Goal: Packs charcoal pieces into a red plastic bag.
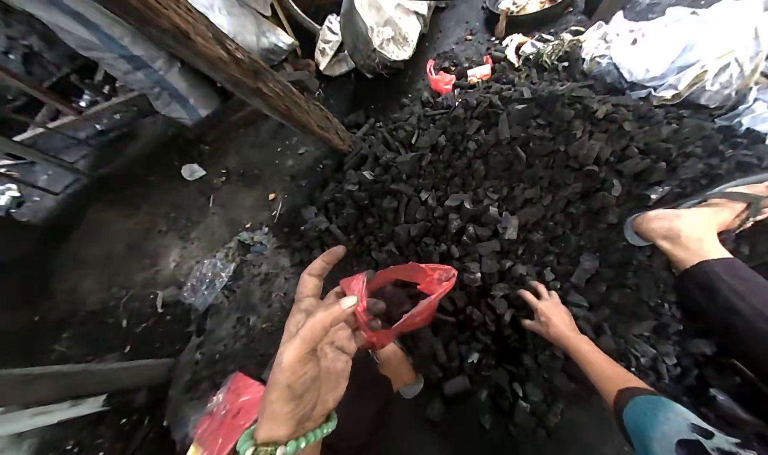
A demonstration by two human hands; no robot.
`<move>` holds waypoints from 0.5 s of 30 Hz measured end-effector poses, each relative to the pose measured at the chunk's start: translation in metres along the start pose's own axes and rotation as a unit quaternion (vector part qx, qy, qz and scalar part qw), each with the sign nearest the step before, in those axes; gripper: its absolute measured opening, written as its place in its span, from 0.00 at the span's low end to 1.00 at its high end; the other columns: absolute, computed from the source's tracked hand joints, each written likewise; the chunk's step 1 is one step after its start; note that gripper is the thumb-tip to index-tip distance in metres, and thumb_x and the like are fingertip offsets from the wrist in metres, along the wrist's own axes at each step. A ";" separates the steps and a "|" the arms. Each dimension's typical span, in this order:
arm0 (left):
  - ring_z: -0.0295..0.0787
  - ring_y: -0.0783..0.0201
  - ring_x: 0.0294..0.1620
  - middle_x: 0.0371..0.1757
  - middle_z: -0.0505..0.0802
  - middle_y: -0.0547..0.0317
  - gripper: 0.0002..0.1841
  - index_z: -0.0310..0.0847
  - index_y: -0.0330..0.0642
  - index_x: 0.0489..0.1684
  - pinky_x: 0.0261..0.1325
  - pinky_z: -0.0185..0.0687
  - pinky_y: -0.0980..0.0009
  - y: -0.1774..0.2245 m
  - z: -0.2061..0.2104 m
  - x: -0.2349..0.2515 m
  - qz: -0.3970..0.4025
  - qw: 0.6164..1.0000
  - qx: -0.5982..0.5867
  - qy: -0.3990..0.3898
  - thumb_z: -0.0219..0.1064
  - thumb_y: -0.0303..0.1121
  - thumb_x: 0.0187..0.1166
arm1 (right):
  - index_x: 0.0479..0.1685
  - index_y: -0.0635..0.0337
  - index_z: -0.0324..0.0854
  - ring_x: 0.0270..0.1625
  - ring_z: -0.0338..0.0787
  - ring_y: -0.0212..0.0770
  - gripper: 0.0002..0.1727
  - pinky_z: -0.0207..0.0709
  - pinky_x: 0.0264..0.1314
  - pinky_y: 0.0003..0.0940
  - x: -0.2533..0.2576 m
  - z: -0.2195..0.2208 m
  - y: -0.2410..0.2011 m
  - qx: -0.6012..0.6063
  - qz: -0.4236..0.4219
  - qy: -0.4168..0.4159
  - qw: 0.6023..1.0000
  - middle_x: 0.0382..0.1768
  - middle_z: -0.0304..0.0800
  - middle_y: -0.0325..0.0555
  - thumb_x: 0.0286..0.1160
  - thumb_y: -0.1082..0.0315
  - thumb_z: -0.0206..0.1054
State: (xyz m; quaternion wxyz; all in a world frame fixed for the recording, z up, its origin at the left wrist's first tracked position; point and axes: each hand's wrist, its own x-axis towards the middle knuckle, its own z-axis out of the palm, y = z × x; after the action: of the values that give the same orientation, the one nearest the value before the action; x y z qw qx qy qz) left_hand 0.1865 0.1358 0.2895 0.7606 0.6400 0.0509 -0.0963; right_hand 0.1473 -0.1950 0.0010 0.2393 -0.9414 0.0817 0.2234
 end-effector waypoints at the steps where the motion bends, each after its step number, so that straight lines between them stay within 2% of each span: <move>1: 0.93 0.64 0.33 0.44 0.93 0.58 0.31 0.66 0.63 0.80 0.34 0.92 0.68 -0.002 0.001 0.000 -0.010 1.000 -0.005 -0.001 0.62 0.38 0.71 | 0.82 0.45 0.75 0.77 0.75 0.71 0.38 0.76 0.69 0.67 0.004 -0.004 0.006 0.035 0.014 0.001 0.999 0.89 0.59 0.59 0.67 0.57 0.80; 3: 0.92 0.65 0.31 0.43 0.92 0.57 0.31 0.65 0.62 0.80 0.33 0.91 0.68 -0.005 0.006 0.000 -0.028 0.999 -0.021 -0.017 0.61 0.37 0.71 | 0.76 0.52 0.79 0.72 0.81 0.68 0.33 0.78 0.68 0.65 0.006 -0.018 0.010 0.123 0.024 0.019 0.992 0.85 0.64 0.61 0.68 0.59 0.80; 4: 0.92 0.65 0.32 0.44 0.92 0.56 0.32 0.65 0.62 0.80 0.33 0.91 0.68 -0.006 0.010 0.001 -0.036 0.998 -0.031 -0.028 0.62 0.37 0.70 | 0.73 0.56 0.79 0.73 0.80 0.67 0.31 0.77 0.70 0.66 0.005 -0.027 0.010 0.188 0.023 0.037 0.981 0.82 0.68 0.63 0.69 0.61 0.80; 6: 0.93 0.64 0.35 0.48 0.92 0.54 0.33 0.64 0.61 0.82 0.36 0.92 0.67 -0.008 0.016 0.002 -0.047 0.996 -0.045 -0.055 0.61 0.37 0.70 | 0.72 0.63 0.77 0.74 0.78 0.64 0.28 0.74 0.71 0.65 -0.003 -0.047 0.005 0.343 0.011 0.066 0.937 0.77 0.72 0.66 0.71 0.68 0.77; 7: 0.93 0.63 0.36 0.50 0.92 0.53 0.34 0.62 0.60 0.83 0.36 0.92 0.67 -0.010 0.020 0.001 -0.050 0.995 -0.050 -0.067 0.61 0.37 0.71 | 0.73 0.62 0.75 0.69 0.81 0.58 0.27 0.78 0.67 0.61 -0.012 -0.058 -0.003 0.423 0.003 0.077 0.903 0.73 0.75 0.63 0.74 0.70 0.74; 8: 0.93 0.64 0.36 0.51 0.92 0.53 0.34 0.62 0.60 0.84 0.37 0.91 0.68 -0.013 0.025 0.000 -0.054 0.994 -0.049 -0.079 0.61 0.37 0.71 | 0.74 0.59 0.72 0.61 0.85 0.51 0.26 0.82 0.58 0.54 -0.022 -0.069 -0.013 0.498 -0.012 0.088 0.863 0.67 0.79 0.57 0.75 0.70 0.70; 10: 0.92 0.66 0.35 0.49 0.93 0.55 0.34 0.61 0.61 0.84 0.35 0.91 0.70 -0.024 0.039 -0.002 -0.061 0.993 -0.033 -0.098 0.61 0.36 0.71 | 0.70 0.46 0.69 0.39 0.90 0.35 0.28 0.88 0.35 0.35 -0.041 -0.087 -0.047 0.621 -0.056 0.119 0.773 0.49 0.87 0.39 0.67 0.63 0.66; 11: 0.92 0.67 0.33 0.46 0.93 0.55 0.35 0.61 0.60 0.85 0.33 0.90 0.72 -0.031 0.045 -0.002 -0.063 0.992 -0.024 -0.107 0.62 0.35 0.72 | 0.69 0.40 0.69 0.34 0.91 0.31 0.29 0.89 0.31 0.31 -0.050 -0.092 -0.065 0.665 -0.093 0.127 0.730 0.45 0.89 0.34 0.64 0.59 0.69; 12: 0.91 0.67 0.31 0.44 0.92 0.55 0.36 0.60 0.60 0.86 0.32 0.89 0.73 -0.038 0.051 -0.001 -0.069 0.991 -0.014 -0.118 0.62 0.34 0.71 | 0.68 0.35 0.69 0.35 0.92 0.28 0.30 0.89 0.33 0.29 -0.055 -0.094 -0.082 0.682 -0.141 0.131 0.705 0.45 0.90 0.30 0.62 0.55 0.74; 13: 0.91 0.67 0.31 0.44 0.92 0.54 0.36 0.59 0.60 0.86 0.33 0.88 0.73 -0.044 0.056 0.000 -0.079 0.989 -0.004 -0.125 0.61 0.33 0.72 | 0.69 0.34 0.70 0.41 0.91 0.26 0.32 0.90 0.39 0.29 -0.059 -0.091 -0.096 0.666 -0.183 0.135 0.711 0.49 0.90 0.27 0.62 0.53 0.76; 14: 0.91 0.66 0.31 0.43 0.91 0.53 0.36 0.58 0.60 0.87 0.33 0.89 0.72 -0.048 0.059 0.002 -0.087 0.988 0.002 -0.125 0.60 0.33 0.73 | 0.70 0.38 0.71 0.47 0.91 0.26 0.32 0.89 0.45 0.29 -0.060 -0.084 -0.107 0.621 -0.217 0.145 0.739 0.54 0.89 0.27 0.62 0.56 0.75; 15: 0.90 0.65 0.32 0.44 0.91 0.53 0.37 0.57 0.62 0.89 0.34 0.89 0.70 -0.050 0.060 0.003 -0.096 0.988 0.010 -0.119 0.59 0.32 0.74 | 0.70 0.48 0.72 0.58 0.88 0.30 0.31 0.87 0.56 0.33 -0.059 -0.073 -0.114 0.551 -0.260 0.146 0.779 0.63 0.85 0.34 0.62 0.62 0.75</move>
State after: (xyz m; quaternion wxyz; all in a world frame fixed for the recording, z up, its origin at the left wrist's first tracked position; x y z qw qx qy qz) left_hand 0.1763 0.0683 0.2510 0.7421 0.6237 0.0198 -0.2448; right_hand 0.1530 -0.1286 0.1327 0.7514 -0.6557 -0.0234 -0.0705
